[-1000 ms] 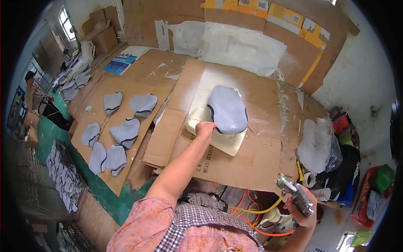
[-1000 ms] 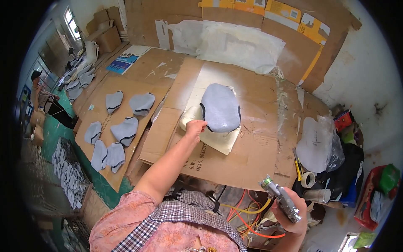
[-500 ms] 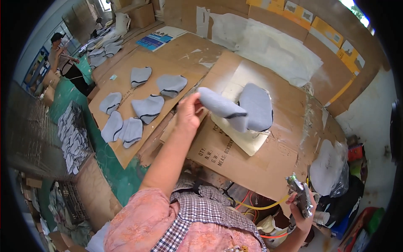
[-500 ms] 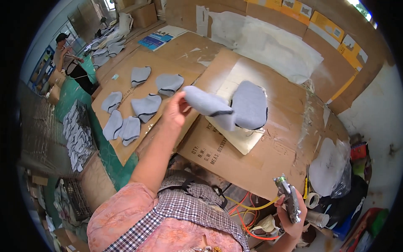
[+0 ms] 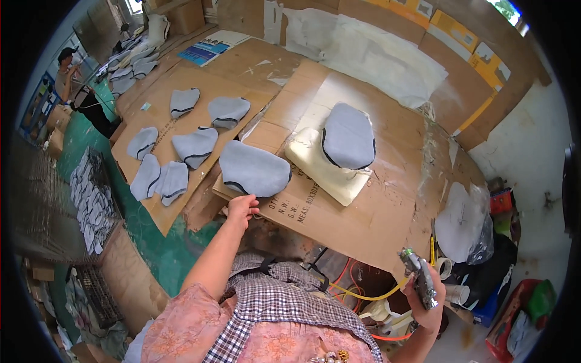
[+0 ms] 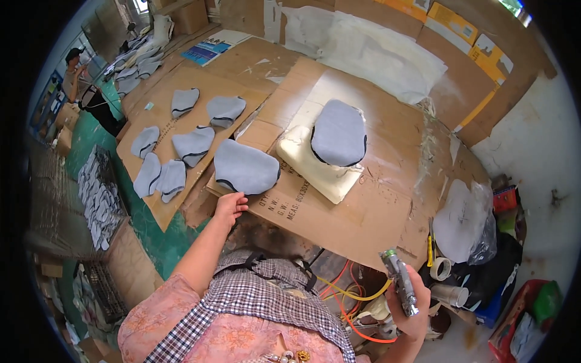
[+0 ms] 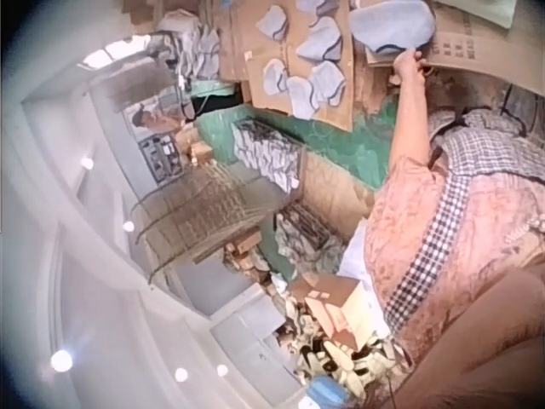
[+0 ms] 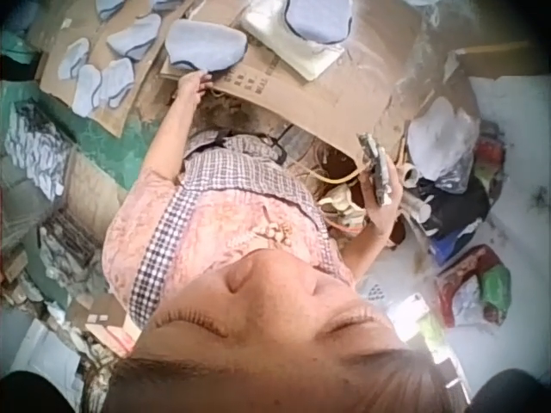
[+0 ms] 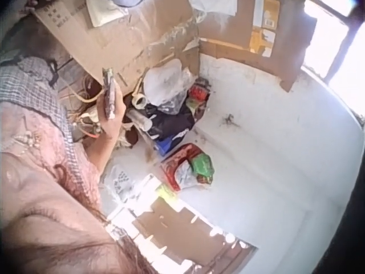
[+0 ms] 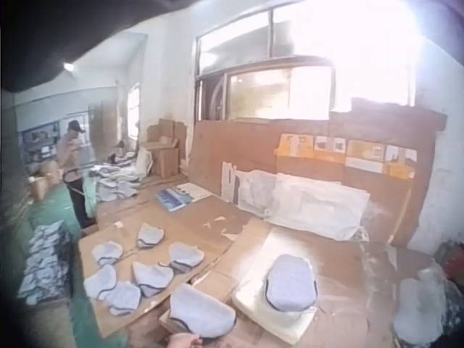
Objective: Apply spray adhesive to fabric parts on a workbench and organize them on a drying rack.
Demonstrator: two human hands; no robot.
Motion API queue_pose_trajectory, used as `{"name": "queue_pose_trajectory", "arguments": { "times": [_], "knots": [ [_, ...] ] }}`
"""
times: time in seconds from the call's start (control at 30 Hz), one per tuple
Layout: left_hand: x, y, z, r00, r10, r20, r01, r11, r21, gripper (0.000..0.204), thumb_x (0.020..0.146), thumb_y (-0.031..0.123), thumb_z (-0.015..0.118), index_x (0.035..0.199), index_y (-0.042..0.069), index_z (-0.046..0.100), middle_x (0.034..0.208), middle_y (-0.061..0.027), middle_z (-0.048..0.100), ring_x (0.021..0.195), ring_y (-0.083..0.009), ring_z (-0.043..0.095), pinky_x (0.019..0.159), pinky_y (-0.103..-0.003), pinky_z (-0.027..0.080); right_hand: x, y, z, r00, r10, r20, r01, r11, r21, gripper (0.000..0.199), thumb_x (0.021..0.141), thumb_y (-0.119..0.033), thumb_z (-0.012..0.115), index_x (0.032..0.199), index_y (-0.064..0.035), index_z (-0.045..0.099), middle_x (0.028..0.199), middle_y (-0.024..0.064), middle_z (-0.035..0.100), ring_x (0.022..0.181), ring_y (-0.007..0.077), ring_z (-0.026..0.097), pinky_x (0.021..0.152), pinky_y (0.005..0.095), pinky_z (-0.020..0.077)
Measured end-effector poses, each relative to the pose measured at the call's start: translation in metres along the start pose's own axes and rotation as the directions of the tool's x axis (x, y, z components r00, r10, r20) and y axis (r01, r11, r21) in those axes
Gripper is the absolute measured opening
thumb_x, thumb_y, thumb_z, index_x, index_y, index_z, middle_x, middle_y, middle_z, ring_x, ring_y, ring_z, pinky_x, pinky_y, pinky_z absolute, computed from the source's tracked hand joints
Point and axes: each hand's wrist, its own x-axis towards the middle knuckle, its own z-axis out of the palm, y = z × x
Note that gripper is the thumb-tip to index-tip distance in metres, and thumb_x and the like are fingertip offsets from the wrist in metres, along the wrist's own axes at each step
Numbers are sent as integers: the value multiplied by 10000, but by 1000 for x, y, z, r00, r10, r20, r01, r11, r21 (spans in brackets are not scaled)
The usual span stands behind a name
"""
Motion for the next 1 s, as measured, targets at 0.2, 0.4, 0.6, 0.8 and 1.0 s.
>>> {"name": "queue_pose_trajectory", "arguments": {
  "times": [0.2,0.4,0.6,0.8,1.0],
  "knots": [
    [7,5,-32,981,117,157,-182,844,505,402,754,413,585,716,13,609,631,-66,595,483,-143,527,485,-261,428,4,-47,56,985,-140,97,152,981,-121,422,693,67,561,1106,40,477,770,32,573,632,64,497,585,188,405],
    [18,4,-80,968,166,191,-238,851,468,483,775,458,534,664,-6,609,577,-76,586,485,-143,539,479,-260,438,24,-98,107,974,-208,94,227,930,-290,450,671,44,573,1112,18,487,654,63,518,520,113,465,514,215,398],
    [53,-9,-152,975,186,124,-214,938,274,302,795,285,582,706,-3,603,595,-37,564,508,-100,513,473,-228,428,31,-127,141,988,-70,138,128,870,-476,450,676,-3,567,1117,21,483,703,98,550,545,146,510,533,243,420],
    [76,-49,-223,983,181,8,-165,876,453,491,844,395,475,554,11,574,452,-57,509,392,-136,487,439,-274,422,65,-139,163,987,-141,79,161,866,-473,432,693,14,548,1120,20,483,712,84,546,576,123,506,559,230,420],
    [78,-106,-273,973,112,-202,-21,914,405,353,783,251,591,545,-6,551,465,-80,500,357,-172,488,368,-294,412,75,-131,135,982,-185,-24,163,915,-370,427,704,33,546,1126,-2,488,744,60,558,635,99,501,617,222,421]
  ]
}}
